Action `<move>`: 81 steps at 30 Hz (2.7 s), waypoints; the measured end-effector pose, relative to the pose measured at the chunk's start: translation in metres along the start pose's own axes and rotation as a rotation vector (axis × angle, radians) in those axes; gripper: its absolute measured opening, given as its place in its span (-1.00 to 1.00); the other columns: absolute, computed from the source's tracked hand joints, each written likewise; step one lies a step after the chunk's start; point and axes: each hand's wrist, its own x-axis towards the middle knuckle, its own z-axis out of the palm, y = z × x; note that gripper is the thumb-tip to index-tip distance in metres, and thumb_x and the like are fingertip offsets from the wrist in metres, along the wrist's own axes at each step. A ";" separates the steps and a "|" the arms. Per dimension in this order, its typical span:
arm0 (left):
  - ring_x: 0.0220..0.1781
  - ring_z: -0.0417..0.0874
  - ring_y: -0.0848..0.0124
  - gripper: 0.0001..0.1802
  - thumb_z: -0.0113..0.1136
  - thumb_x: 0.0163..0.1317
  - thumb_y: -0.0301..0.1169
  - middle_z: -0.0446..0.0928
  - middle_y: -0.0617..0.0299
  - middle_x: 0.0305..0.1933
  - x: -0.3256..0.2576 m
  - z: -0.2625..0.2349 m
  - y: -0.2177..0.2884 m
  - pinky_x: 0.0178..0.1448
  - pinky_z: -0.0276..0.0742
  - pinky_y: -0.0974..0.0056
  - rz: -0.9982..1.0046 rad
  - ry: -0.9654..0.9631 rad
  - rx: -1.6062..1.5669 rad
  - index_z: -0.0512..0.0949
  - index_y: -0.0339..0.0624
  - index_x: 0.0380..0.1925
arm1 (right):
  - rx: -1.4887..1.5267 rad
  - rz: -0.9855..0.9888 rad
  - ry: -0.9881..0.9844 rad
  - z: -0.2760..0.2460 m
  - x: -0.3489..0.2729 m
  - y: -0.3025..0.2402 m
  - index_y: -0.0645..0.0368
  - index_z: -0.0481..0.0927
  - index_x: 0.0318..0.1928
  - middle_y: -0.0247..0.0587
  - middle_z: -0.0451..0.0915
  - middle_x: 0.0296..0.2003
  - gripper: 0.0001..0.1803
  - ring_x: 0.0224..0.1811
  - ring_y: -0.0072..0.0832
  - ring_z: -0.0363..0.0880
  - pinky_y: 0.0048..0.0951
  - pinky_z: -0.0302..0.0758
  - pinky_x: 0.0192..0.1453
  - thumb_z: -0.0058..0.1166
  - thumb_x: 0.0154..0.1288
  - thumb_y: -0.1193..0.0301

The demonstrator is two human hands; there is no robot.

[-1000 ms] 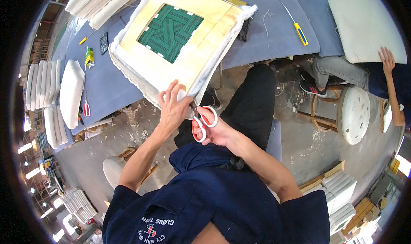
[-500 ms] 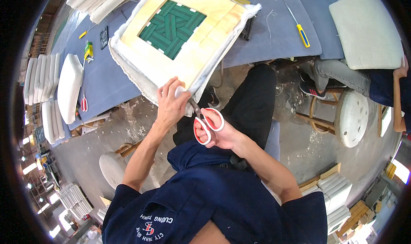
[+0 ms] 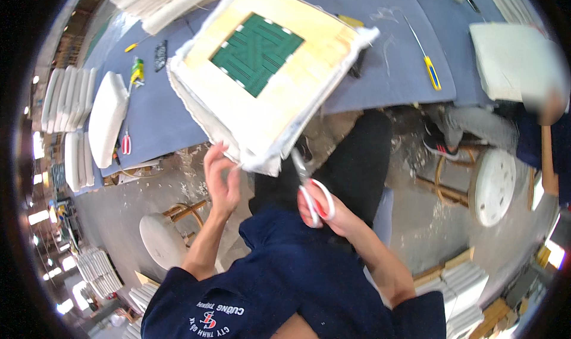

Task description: The person wraps white fabric around rectangular foam blocks, trims excess with scissors, and secures the fabric using a staple gun. They repeat this process on multiple cushion units at a workbench in a factory setting.

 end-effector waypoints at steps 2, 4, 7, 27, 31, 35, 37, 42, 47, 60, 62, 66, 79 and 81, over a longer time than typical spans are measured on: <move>0.41 0.59 -0.08 -0.79 0.21 0.30 -0.65 0.59 -0.11 0.29 -0.029 -0.037 -0.020 0.55 0.43 -0.13 -0.099 0.097 0.009 0.56 -0.25 -0.08 | -0.061 -0.107 0.128 -0.015 -0.014 -0.004 0.05 0.49 -0.28 -0.37 0.46 -0.51 -0.43 -0.53 -0.53 0.46 -0.45 0.32 -0.47 -0.10 0.77 -0.15; 0.43 0.61 -0.06 -0.72 0.18 0.37 -0.57 0.60 -0.11 0.37 -0.062 -0.079 -0.064 0.55 0.45 -0.13 -0.318 -0.096 0.212 0.60 -0.27 0.07 | -0.125 -0.200 0.343 -0.028 -0.027 -0.010 0.03 0.51 -0.27 -0.37 0.51 -0.52 -0.46 -0.52 -0.52 0.53 -0.45 0.36 -0.45 -0.07 0.75 -0.13; 0.46 0.60 -0.10 -0.59 0.16 0.48 -0.43 0.60 -0.15 0.43 -0.135 -0.137 -0.147 0.54 0.48 -0.09 -0.558 -0.927 0.746 0.59 -0.26 0.28 | -0.154 -0.299 0.516 -0.045 -0.021 -0.023 0.01 0.52 -0.26 -0.39 0.53 -0.52 -0.60 -0.52 -0.55 0.54 -0.46 0.40 -0.43 0.08 0.72 0.03; 0.40 0.64 0.16 -0.23 0.34 0.52 -0.10 0.62 -0.01 0.42 0.218 -0.056 -0.327 0.48 0.52 0.10 -0.560 0.082 -0.231 0.40 -0.31 0.56 | -0.241 -0.354 0.524 -0.039 0.036 0.002 0.17 0.53 0.25 -0.20 0.71 0.04 -0.51 -0.01 -0.54 0.74 -0.43 0.62 -0.03 0.19 0.67 0.02; 0.44 0.60 0.08 -0.29 0.28 0.57 -0.18 0.58 -0.13 0.45 0.072 -0.072 -0.279 0.53 0.45 0.07 -0.490 0.187 0.010 0.36 -0.35 0.55 | -0.245 -0.373 0.650 -0.080 0.097 0.057 0.16 0.47 0.43 -0.28 0.65 0.04 -0.34 0.02 -0.55 0.61 -0.44 0.58 0.08 0.11 0.69 -0.10; 0.47 0.55 0.13 -0.41 0.14 0.70 -0.30 0.51 -0.13 0.48 -0.065 -0.052 -0.162 0.58 0.41 0.07 -0.750 0.496 -0.335 0.33 -0.42 0.54 | -0.436 -0.579 0.765 -0.069 0.045 -0.022 0.20 0.55 0.20 -0.43 0.58 -0.20 -0.58 -0.16 -0.62 0.50 -0.44 0.51 -0.05 0.16 0.70 0.09; 0.45 0.54 0.17 -0.36 0.12 0.72 -0.26 0.47 -0.08 0.51 -0.120 -0.042 -0.141 0.58 0.40 0.10 -0.863 0.476 -0.282 0.24 -0.39 0.60 | -0.568 -0.698 0.704 -0.036 0.024 -0.091 0.14 0.53 0.31 -0.48 0.58 -0.14 -0.64 -0.16 -0.69 0.44 -0.49 0.50 -0.05 0.16 0.73 0.21; 0.41 0.61 0.26 -0.54 0.18 0.67 -0.28 0.63 0.05 0.39 -0.101 0.032 0.018 0.49 0.46 0.09 -0.906 0.182 -0.448 0.52 -0.28 0.42 | -0.037 -1.090 0.281 0.041 0.049 -0.236 0.03 0.46 0.35 -0.26 0.64 0.27 -0.57 0.19 -0.34 0.73 -0.30 0.68 0.12 0.14 0.71 0.09; 0.33 0.73 0.10 -0.76 0.33 0.44 -0.47 0.77 0.10 0.18 -0.065 0.019 0.080 0.47 0.52 0.05 -0.212 -0.573 -0.387 0.77 -0.15 0.06 | -1.224 -0.904 1.132 -0.042 0.147 -0.280 0.17 0.49 0.19 -0.05 0.65 0.25 -0.27 0.24 0.06 0.69 0.11 0.62 0.14 0.52 0.32 -0.06; 0.53 0.50 0.04 -0.56 0.38 0.36 -0.40 0.60 0.13 0.41 0.044 0.044 0.010 0.50 0.37 -0.09 -0.011 -0.162 0.237 0.66 -0.08 0.24 | -1.842 -0.709 1.476 -0.162 0.156 -0.244 0.11 0.57 0.16 -0.01 0.63 0.18 -0.36 0.32 0.03 0.60 0.20 0.53 0.24 0.48 0.25 0.00; 0.53 0.49 0.05 -0.52 0.38 0.35 -0.41 0.60 0.15 0.41 0.045 0.049 -0.007 0.52 0.34 -0.09 -0.011 -0.136 0.285 0.64 -0.10 0.28 | -1.593 -0.754 1.513 -0.141 0.138 -0.235 0.15 0.57 0.20 0.02 0.63 0.17 -0.35 0.30 0.05 0.61 0.19 0.54 0.24 0.49 0.29 0.02; 0.44 0.49 0.08 -0.48 0.42 0.31 -0.39 0.58 0.15 0.35 0.054 0.069 -0.022 0.44 0.30 -0.10 -0.103 0.006 0.318 0.64 -0.08 0.30 | -1.021 -0.989 1.017 -0.086 0.135 -0.167 0.30 0.63 0.15 0.06 0.75 -0.04 -0.33 0.02 -0.11 0.77 -0.13 0.64 0.18 0.59 0.31 0.04; 0.14 0.56 0.12 -0.71 0.49 0.32 -0.18 0.64 0.22 -0.02 0.111 0.080 -0.044 0.22 0.29 -0.05 -0.087 -0.070 0.323 0.74 -0.01 -0.05 | -0.343 -0.692 0.508 -0.002 0.172 -0.064 0.13 0.50 -0.01 -0.57 0.39 -0.41 -0.85 -0.43 -0.76 0.33 -0.54 0.25 -0.37 0.16 0.50 0.53; 0.09 0.61 0.10 -0.77 0.45 0.37 -0.19 0.69 0.23 -0.09 0.134 0.082 -0.046 0.20 0.32 -0.03 -0.069 -0.193 0.210 0.74 -0.03 -0.09 | -0.394 -0.671 0.489 -0.005 0.152 -0.059 0.05 0.45 -0.11 -0.47 0.49 -0.36 -0.80 -0.38 -0.64 0.50 -0.52 0.40 -0.29 0.26 0.50 0.47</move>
